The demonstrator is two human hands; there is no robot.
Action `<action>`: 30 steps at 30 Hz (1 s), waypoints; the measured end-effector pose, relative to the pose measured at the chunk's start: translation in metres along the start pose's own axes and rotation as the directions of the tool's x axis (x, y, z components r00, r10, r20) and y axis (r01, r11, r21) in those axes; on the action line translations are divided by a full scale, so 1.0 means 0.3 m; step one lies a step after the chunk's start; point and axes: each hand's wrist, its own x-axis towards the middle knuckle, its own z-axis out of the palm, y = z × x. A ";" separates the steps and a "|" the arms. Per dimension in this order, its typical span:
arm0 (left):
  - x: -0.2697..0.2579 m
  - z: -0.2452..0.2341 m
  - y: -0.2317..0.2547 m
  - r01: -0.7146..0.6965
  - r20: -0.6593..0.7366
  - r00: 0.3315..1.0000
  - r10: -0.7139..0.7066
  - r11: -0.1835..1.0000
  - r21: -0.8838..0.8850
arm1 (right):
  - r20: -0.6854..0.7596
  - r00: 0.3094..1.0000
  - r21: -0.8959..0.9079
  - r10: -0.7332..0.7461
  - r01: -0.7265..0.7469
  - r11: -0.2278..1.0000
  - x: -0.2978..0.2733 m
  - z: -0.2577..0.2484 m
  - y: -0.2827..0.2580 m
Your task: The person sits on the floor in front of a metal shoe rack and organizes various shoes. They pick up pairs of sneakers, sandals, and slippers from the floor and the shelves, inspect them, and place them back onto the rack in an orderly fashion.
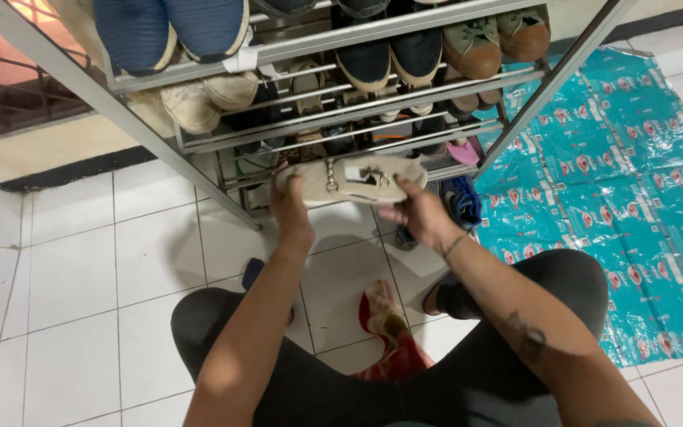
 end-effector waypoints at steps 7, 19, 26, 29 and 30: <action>0.321 0.023 -0.230 0.058 0.019 0.998 -0.068 0.939 0.339 | -0.021 0.980 -0.098 -0.198 0.195 0.976 0.341 -0.071 -0.049; 0.714 -0.058 -0.515 -0.213 -0.030 0.957 0.289 0.768 0.603 | 0.094 0.793 -0.694 -0.602 0.486 0.532 0.701 -0.053 0.012; 0.670 -0.094 -0.506 -0.353 0.107 0.899 0.424 0.560 0.750 | -0.089 0.836 -0.890 -0.541 0.177 0.420 0.628 -0.019 -0.010; 0.629 -0.091 -0.479 -0.487 0.195 0.813 0.549 0.456 0.745 | -0.017 0.828 -0.904 -0.560 0.227 0.363 0.609 -0.052 0.000; 0.614 -0.090 -0.464 -0.487 0.205 0.823 0.531 0.472 0.735 | -0.003 0.825 -0.897 -0.565 0.247 0.366 0.600 -0.049 -0.002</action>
